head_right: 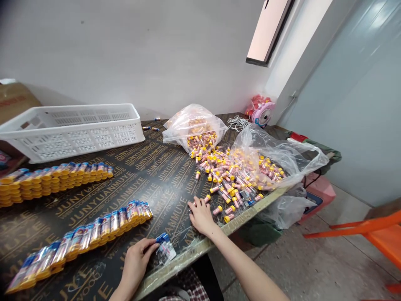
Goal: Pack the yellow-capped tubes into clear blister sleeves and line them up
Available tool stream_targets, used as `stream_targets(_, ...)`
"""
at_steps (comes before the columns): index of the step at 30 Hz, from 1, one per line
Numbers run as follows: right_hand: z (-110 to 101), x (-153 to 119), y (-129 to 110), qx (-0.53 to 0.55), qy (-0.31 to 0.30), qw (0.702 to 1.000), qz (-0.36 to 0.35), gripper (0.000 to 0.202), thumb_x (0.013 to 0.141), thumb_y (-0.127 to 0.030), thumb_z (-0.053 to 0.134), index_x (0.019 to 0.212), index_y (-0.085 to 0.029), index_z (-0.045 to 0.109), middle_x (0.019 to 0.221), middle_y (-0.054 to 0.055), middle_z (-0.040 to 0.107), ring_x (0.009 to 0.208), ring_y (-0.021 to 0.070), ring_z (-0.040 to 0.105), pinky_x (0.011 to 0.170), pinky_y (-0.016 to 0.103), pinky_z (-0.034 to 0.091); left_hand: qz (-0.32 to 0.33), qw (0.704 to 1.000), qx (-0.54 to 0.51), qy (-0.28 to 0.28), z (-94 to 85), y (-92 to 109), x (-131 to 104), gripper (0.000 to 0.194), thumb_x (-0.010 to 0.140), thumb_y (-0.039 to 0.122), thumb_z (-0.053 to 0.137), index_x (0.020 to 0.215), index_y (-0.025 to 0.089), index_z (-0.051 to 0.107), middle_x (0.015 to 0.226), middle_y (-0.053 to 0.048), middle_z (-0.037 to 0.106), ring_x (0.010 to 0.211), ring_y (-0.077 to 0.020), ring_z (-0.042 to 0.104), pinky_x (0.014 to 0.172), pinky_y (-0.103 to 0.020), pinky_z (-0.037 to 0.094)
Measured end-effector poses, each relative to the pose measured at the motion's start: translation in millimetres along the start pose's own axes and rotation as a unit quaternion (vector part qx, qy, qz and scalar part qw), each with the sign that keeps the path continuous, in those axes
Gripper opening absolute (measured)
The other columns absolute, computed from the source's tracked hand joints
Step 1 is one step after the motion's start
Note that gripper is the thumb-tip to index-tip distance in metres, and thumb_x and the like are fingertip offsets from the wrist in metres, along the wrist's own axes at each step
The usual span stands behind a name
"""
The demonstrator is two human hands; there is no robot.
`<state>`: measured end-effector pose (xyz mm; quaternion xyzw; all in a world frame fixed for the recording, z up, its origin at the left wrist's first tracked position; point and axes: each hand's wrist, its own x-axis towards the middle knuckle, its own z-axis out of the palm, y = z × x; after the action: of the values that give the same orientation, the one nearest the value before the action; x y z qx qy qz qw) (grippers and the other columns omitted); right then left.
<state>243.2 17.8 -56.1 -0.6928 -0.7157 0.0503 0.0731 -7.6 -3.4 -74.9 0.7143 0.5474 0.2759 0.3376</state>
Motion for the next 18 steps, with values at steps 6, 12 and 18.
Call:
stream_targets(6, -5.5, -41.9, -17.5, 0.082, -0.008, 0.996, -0.036, 0.052, 0.074, -0.008, 0.049, 0.122, -0.028, 0.048, 0.123, 0.007, 0.052, 0.109, 0.0251, 0.045, 0.087, 0.041, 0.035, -0.025, 0.998, 0.050, 0.003, -0.1, 5.3, -2.4, 0.019, 0.075, 0.036, 0.054, 0.066, 0.021, 0.059, 0.060, 0.000, 0.061, 0.060, -0.0176, 0.057, 0.059, -0.026, 0.038)
stream_targets(12, -0.9, -41.3, -23.0, 0.147, 0.046, 0.988, -0.018, 0.028, 0.073, -0.004, 0.051, 0.091, -0.024, 0.061, 0.093, 0.003, 0.059, 0.101, 0.0224, 0.048, 0.096, 0.046, 0.026, -0.006, 0.999, -0.033, 0.031, -4.6, 11.3, -2.2, 0.025, 0.071, 0.040, 0.060, 0.060, 0.019, 0.051, 0.066, -0.001, 0.058, 0.061, -0.0149, 0.053, 0.059, -0.025, 0.039)
stream_targets(18, -0.7, -34.5, -31.3, 0.243, 0.069, 0.967, -0.030, 0.028, 0.085, -0.016, 0.047, 0.111, -0.023, 0.052, 0.097, 0.005, 0.055, 0.094, 0.0202, 0.053, 0.088, 0.039, 0.040, -0.162, 0.916, -0.367, 0.030, -12.2, 15.9, 2.7, 0.035, 0.063, 0.041, 0.071, 0.073, 0.019, 0.045, 0.053, 0.006, 0.055, 0.050, -0.0111, 0.054, 0.055, -0.023, 0.044)
